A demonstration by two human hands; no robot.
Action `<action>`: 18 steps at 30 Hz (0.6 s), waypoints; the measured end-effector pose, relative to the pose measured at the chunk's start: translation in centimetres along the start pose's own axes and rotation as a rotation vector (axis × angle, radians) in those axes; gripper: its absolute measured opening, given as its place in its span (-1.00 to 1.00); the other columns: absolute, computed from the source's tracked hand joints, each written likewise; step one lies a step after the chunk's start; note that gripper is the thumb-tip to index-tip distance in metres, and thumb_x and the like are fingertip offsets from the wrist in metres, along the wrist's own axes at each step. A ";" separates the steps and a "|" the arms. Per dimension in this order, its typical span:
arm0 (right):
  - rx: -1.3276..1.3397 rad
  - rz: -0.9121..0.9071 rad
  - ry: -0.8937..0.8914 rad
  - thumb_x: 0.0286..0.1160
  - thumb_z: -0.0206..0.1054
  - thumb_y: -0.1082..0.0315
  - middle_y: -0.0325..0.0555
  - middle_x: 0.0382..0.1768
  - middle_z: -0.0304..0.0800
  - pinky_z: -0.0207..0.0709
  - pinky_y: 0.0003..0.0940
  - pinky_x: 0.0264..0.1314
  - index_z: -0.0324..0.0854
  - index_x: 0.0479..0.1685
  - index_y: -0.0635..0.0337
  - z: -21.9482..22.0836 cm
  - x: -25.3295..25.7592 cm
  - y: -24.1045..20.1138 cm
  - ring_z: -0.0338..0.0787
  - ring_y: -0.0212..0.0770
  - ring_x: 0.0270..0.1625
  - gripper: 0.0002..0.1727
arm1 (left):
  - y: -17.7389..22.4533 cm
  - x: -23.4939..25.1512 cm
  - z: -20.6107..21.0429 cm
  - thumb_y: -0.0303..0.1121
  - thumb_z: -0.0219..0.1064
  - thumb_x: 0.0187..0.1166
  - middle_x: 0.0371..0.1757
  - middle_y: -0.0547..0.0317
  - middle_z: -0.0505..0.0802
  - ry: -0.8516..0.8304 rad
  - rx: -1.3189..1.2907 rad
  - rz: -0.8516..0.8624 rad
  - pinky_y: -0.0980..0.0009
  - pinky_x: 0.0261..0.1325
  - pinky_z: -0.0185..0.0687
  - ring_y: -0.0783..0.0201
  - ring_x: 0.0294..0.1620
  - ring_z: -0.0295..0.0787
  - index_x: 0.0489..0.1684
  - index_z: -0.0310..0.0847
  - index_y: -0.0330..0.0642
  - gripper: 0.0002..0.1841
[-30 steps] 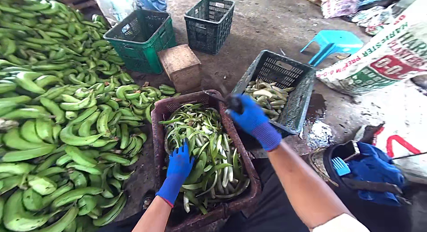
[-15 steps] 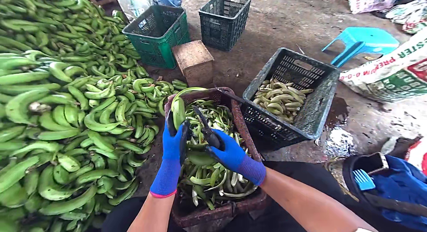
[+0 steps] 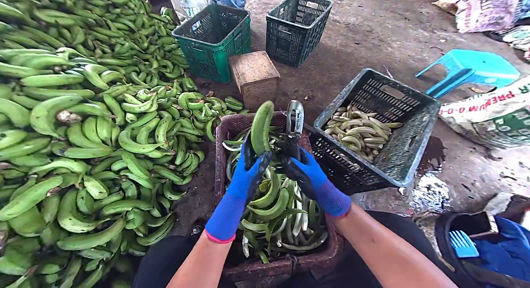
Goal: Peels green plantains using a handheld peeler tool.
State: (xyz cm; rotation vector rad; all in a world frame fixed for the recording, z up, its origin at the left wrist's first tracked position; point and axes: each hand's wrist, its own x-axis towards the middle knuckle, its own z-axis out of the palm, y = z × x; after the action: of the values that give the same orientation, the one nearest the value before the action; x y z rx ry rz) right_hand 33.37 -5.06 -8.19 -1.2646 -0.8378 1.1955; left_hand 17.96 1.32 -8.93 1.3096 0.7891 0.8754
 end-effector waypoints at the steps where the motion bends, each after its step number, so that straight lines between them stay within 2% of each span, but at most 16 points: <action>1: -0.156 -0.081 -0.011 0.58 0.25 0.41 -0.09 0.07 0.81 0.80 -0.43 0.07 0.47 0.49 0.28 -0.5 0.1 -0.5 0.87 -0.35 -0.02 -0.52 | 0.4 -0.1 -0.5 -0.38 0.26 0.56 0.55 0.15 0.57 -0.030 -0.007 0.021 0.49 0.35 0.62 0.48 0.34 0.65 0.85 -0.09 -0.10 -0.19; 3: -0.471 -0.200 -0.062 0.43 0.35 0.29 -0.16 0.09 0.81 0.70 -0.44 0.10 0.51 0.50 0.19 -1.4 0.3 -1.6 0.80 -0.44 0.01 -0.43 | 1.4 -0.5 -1.2 -0.41 0.23 0.57 0.33 0.17 0.70 -0.033 -0.039 0.005 0.47 0.04 0.78 0.42 0.04 0.80 0.76 0.02 -0.13 -0.29; 4: -0.599 -0.229 -0.080 0.43 0.40 0.26 -0.11 0.17 0.78 0.67 -0.34 0.19 0.50 0.54 0.15 -1.7 0.4 -2.0 0.78 -0.37 0.10 -0.40 | 1.9 -0.6 -1.5 -0.42 0.22 0.60 0.25 0.17 0.73 -0.006 -0.050 -0.013 0.46 -0.05 0.80 0.39 -0.04 0.82 0.70 0.10 -0.16 -0.37; 6: -0.763 -0.215 -0.053 0.50 0.42 0.26 0.07 0.36 0.70 0.57 0.01 0.36 0.41 0.68 0.09 -1.5 0.5 -2.3 0.74 -0.08 0.28 -0.32 | 2.1 -0.4 -2.0 -0.49 0.25 0.60 0.10 0.12 0.78 0.101 -0.067 -0.009 0.43 -0.14 0.83 0.35 -0.16 0.84 0.55 0.25 -0.25 -0.48; 7: -0.777 -0.214 -0.001 0.52 0.42 0.27 0.10 0.32 0.74 0.59 0.08 0.33 0.42 0.68 0.08 -1.3 0.4 -2.1 0.77 -0.02 0.24 -0.33 | 1.8 -0.3 -2.3 -0.52 0.29 0.56 0.10 0.11 0.78 0.156 -0.048 0.012 0.43 -0.10 0.83 0.36 -0.12 0.84 0.55 0.25 -0.26 -0.46; 8: -0.744 -0.246 0.058 0.53 0.40 0.28 0.07 0.18 0.81 0.67 0.00 0.18 0.47 0.62 0.11 -1.1 0.2 -1.8 0.83 -0.08 0.08 -0.39 | 1.5 -0.1 -2.6 -0.53 0.36 0.51 0.13 0.11 0.77 0.210 -0.015 0.033 0.44 0.00 0.82 0.37 -0.04 0.83 0.57 0.24 -0.26 -0.40; 9: -0.687 -0.313 0.103 0.51 0.36 0.28 -0.01 0.02 0.84 0.74 -0.16 -0.02 0.52 0.55 0.15 -0.8 -0.2 -1.6 0.85 -0.22 -0.11 -0.44 | 1.2 0.0 -2.9 -0.53 0.43 0.45 0.16 0.11 0.77 0.254 0.036 0.057 0.47 0.10 0.78 0.41 0.05 0.81 0.59 0.22 -0.27 -0.33; 10: -0.620 -0.391 0.116 0.49 0.33 0.27 -0.09 -0.07 0.85 0.78 -0.30 -0.15 0.54 0.50 0.19 -0.6 -0.6 -1.5 0.84 -0.34 -0.22 -0.46 | 1.1 0.1 -3.1 -0.51 0.47 0.39 0.19 0.12 0.76 0.285 0.095 0.075 0.50 0.18 0.73 0.46 0.11 0.77 0.59 0.22 -0.29 -0.29; 11: -0.575 -0.440 0.085 0.49 0.30 0.28 -0.14 -0.10 0.84 0.78 -0.41 -0.20 0.52 0.49 0.24 -0.6 -0.9 -1.4 0.82 -0.43 -0.26 -0.46 | 1.2 0.1 -3.2 -0.50 0.48 0.38 0.21 0.11 0.74 0.298 0.139 0.086 0.53 0.24 0.67 0.49 0.15 0.73 0.60 0.21 -0.32 -0.27; 12: -0.594 -0.415 0.032 0.52 0.28 0.26 -0.14 -0.12 0.83 0.77 -0.44 -0.20 0.52 0.47 0.28 -0.7 -1.0 -1.2 0.81 -0.44 -0.28 -0.47 | 1.2 0.0 -3.2 -0.50 0.49 0.36 0.22 0.13 0.75 0.297 0.136 0.100 0.54 0.25 0.67 0.51 0.17 0.73 0.60 0.22 -0.32 -0.26; 13: -0.698 -0.260 -0.046 0.59 0.26 0.23 -0.07 -0.11 0.83 0.77 -0.34 -0.13 0.52 0.46 0.26 -0.9 -0.9 -1.1 0.82 -0.34 -0.25 -0.50 | 1.1 -0.2 -3.3 -0.51 0.49 0.35 0.19 0.15 0.77 0.284 0.092 0.117 0.51 0.23 0.71 0.48 0.15 0.76 0.57 0.24 -0.31 -0.27; 15: -0.958 0.206 -0.287 0.82 0.10 0.09 0.18 0.12 0.78 0.64 0.01 0.23 0.47 0.56 0.20 -1.1 1.0 -0.7 0.83 0.01 0.04 -0.50 | 1.3 -0.6 -3.6 -0.53 0.45 0.36 0.15 0.20 0.77 0.209 0.001 0.163 0.49 0.22 0.73 0.45 0.13 0.77 0.55 0.24 -0.29 -0.31; 16: -1.036 0.315 -0.342 0.86 0.02 0.05 0.23 0.24 0.75 0.55 0.11 0.38 0.42 0.62 0.15 -1.0 1.8 -0.2 0.80 0.11 0.21 -0.48 | 1.6 -0.5 -4.0 -0.53 0.41 0.38 0.13 0.23 0.79 0.163 -0.044 0.170 0.48 0.20 0.74 0.44 0.11 0.78 0.51 0.27 -0.25 -0.36; 17: -1.044 0.317 -0.334 0.89 -0.05 0.07 0.23 0.27 0.73 0.54 0.12 0.38 0.40 0.65 0.11 -1.1 2.1 0.0 0.79 0.12 0.22 -0.48 | 1.7 -0.4 -4.4 -0.50 0.37 0.43 0.11 0.26 0.79 0.124 -0.079 0.154 0.49 0.16 0.74 0.44 0.08 0.78 0.50 0.27 -0.19 -0.40; 18: -1.008 0.238 -0.296 0.89 -0.07 0.12 0.21 0.28 0.73 0.54 0.09 0.38 0.41 0.67 0.08 -1.4 1.9 -0.1 0.78 0.09 0.22 -0.49 | 1.6 -0.2 -5.0 -0.43 0.30 0.47 0.09 0.29 0.78 0.104 -0.104 0.133 0.50 0.11 0.74 0.46 0.05 0.78 0.53 0.26 -0.15 -0.42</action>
State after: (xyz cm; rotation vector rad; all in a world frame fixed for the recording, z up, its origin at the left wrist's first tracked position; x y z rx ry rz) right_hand 35.15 -3.57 -8.63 -2.0555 -1.6633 1.1857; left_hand 13.34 3.51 -7.83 1.2430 0.7331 1.0842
